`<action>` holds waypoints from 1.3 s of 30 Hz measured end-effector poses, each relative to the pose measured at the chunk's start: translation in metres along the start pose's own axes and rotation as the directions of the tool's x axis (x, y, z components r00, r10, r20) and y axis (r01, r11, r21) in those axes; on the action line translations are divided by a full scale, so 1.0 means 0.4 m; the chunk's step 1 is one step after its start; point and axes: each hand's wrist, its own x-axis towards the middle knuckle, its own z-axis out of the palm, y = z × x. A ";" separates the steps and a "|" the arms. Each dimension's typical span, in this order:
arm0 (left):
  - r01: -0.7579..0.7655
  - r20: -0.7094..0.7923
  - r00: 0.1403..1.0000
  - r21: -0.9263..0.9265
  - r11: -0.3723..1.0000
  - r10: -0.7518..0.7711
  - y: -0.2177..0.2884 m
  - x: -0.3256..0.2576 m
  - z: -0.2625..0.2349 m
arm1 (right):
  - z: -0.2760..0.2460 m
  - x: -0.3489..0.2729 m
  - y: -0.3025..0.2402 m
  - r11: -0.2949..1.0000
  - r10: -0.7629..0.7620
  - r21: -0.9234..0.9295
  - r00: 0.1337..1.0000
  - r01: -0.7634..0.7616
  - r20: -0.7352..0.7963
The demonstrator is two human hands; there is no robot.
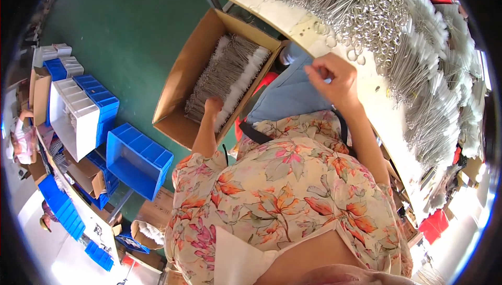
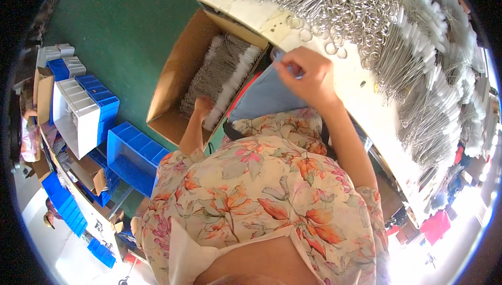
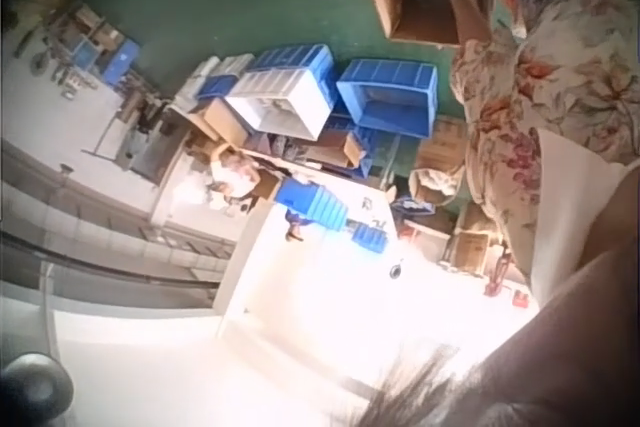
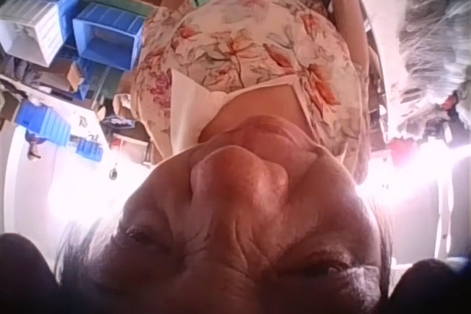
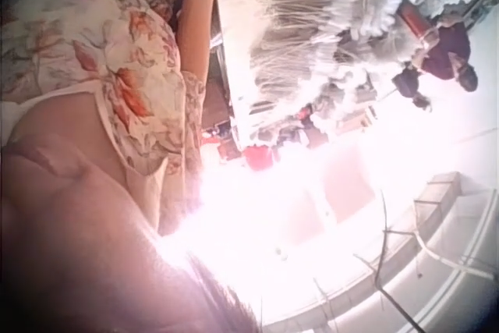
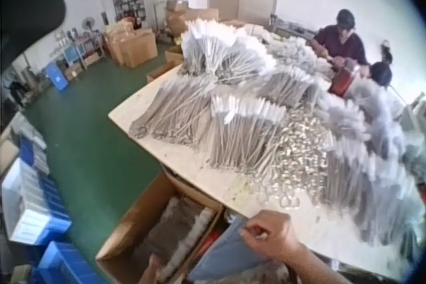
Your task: Assembling small white brushes by attaching metal rings to them and organizing them in a box.
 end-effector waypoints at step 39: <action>-0.481 0.078 0.875 0.050 0.875 0.477 0.245 0.337 -0.143 | 0.133 0.075 -0.334 0.706 0.007 -0.688 0.969 0.169 0.245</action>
